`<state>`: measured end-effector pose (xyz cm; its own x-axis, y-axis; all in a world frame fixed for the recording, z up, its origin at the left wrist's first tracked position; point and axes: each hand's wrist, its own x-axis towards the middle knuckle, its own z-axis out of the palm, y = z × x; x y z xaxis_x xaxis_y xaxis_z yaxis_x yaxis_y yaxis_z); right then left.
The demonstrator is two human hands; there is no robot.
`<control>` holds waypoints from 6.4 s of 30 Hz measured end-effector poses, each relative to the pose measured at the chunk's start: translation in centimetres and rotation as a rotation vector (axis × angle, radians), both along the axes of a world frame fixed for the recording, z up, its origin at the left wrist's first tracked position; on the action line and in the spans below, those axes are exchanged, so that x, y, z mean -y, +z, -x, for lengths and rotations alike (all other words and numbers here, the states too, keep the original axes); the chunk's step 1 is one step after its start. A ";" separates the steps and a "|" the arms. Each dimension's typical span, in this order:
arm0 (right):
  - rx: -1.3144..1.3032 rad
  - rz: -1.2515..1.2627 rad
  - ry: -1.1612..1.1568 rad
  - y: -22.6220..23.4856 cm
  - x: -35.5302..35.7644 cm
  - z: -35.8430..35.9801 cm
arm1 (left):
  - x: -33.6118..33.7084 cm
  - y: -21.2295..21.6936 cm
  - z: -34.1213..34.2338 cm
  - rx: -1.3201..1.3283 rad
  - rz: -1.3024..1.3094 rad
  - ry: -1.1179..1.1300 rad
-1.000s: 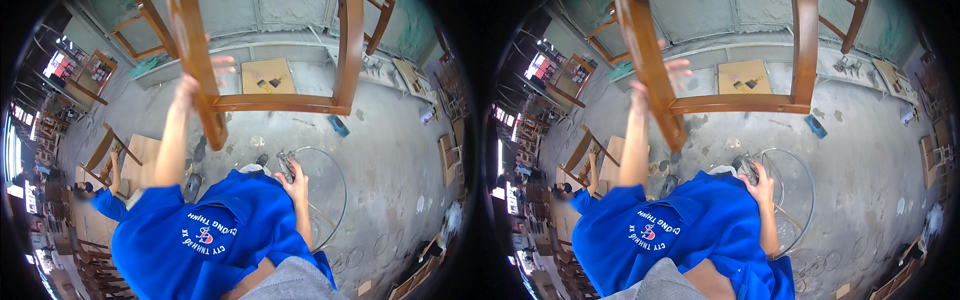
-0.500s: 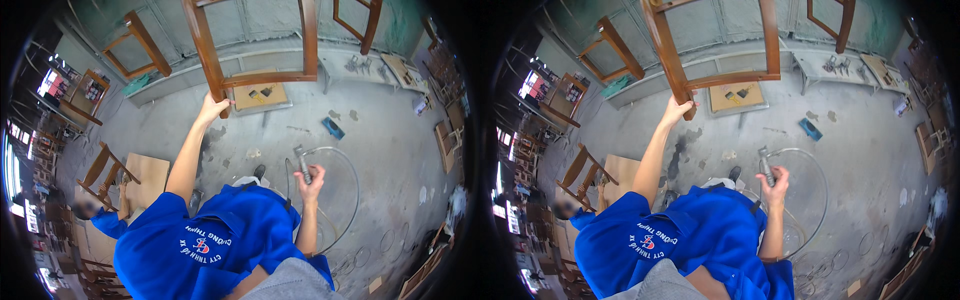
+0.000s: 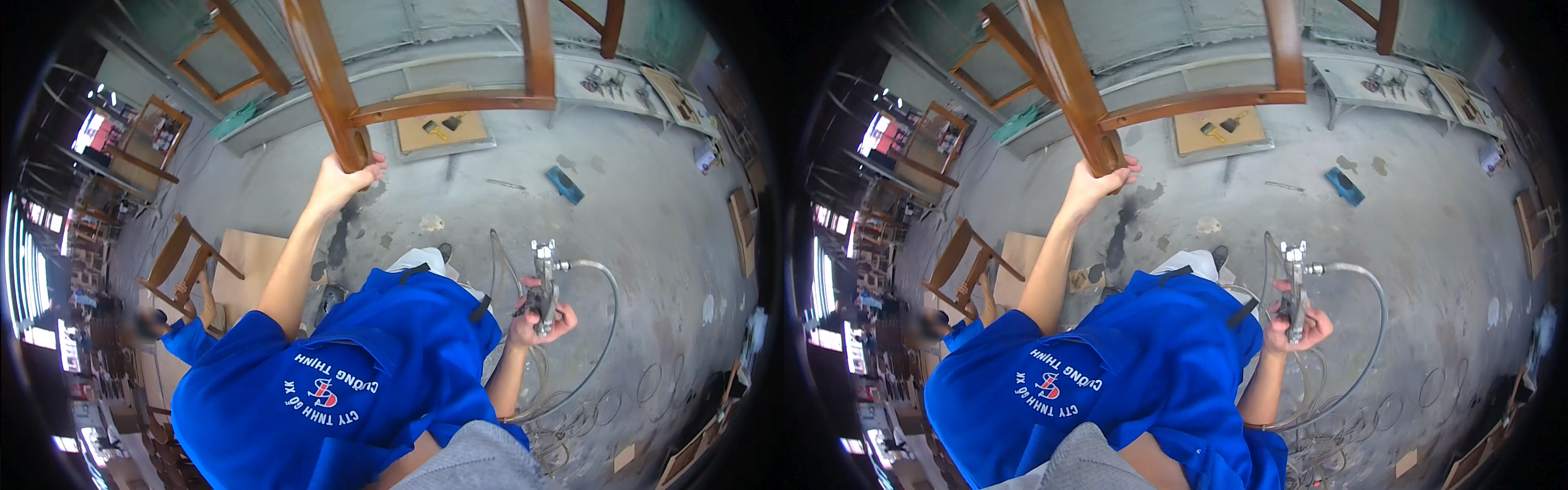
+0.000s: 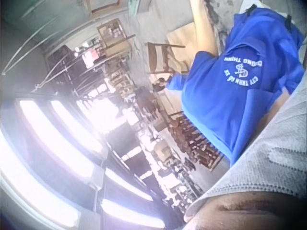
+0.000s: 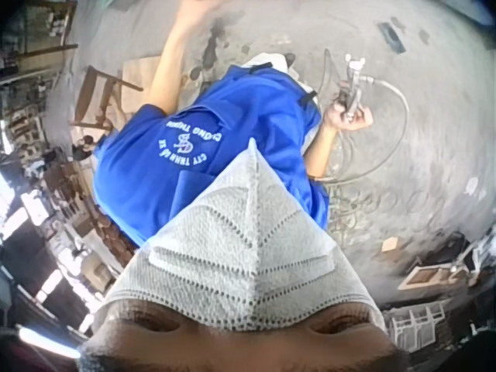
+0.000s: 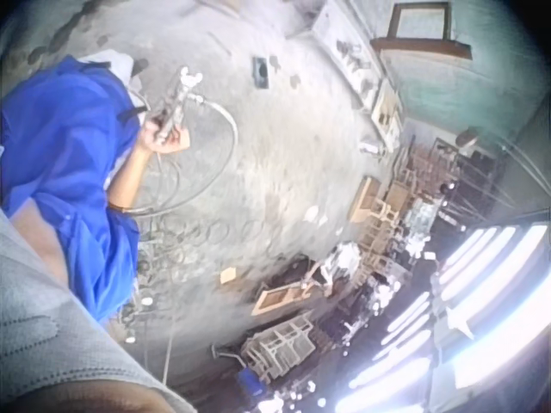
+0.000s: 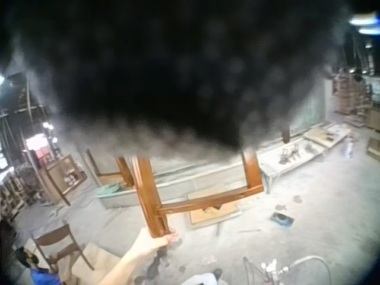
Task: The person applies a finish to a wooden chair frame using a paintbrush, then switches to a spray gun to apply a coating. The person rotates the frame to cover all sides and continues spraying until the end of the clip.
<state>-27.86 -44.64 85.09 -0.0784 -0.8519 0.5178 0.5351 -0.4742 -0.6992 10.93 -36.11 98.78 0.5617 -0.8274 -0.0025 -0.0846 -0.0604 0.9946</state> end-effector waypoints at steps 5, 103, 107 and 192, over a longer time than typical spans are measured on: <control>-0.177 0.524 0.286 1.5 -0.8 -5.3 | -2.4 1.9 0.8 0.016 0.032 -0.108; -1.026 0.175 0.305 53.4 30.2 -38.8 | 34.2 -12.9 -28.3 0.431 0.225 0.510; -1.230 0.058 0.193 55.8 32.2 -42.0 | 32.5 -12.6 -27.7 0.427 0.192 0.475; -1.004 1.143 0.321 39.8 4.6 -27.7 | -0.6 -0.8 -19.4 -0.245 0.202 -0.220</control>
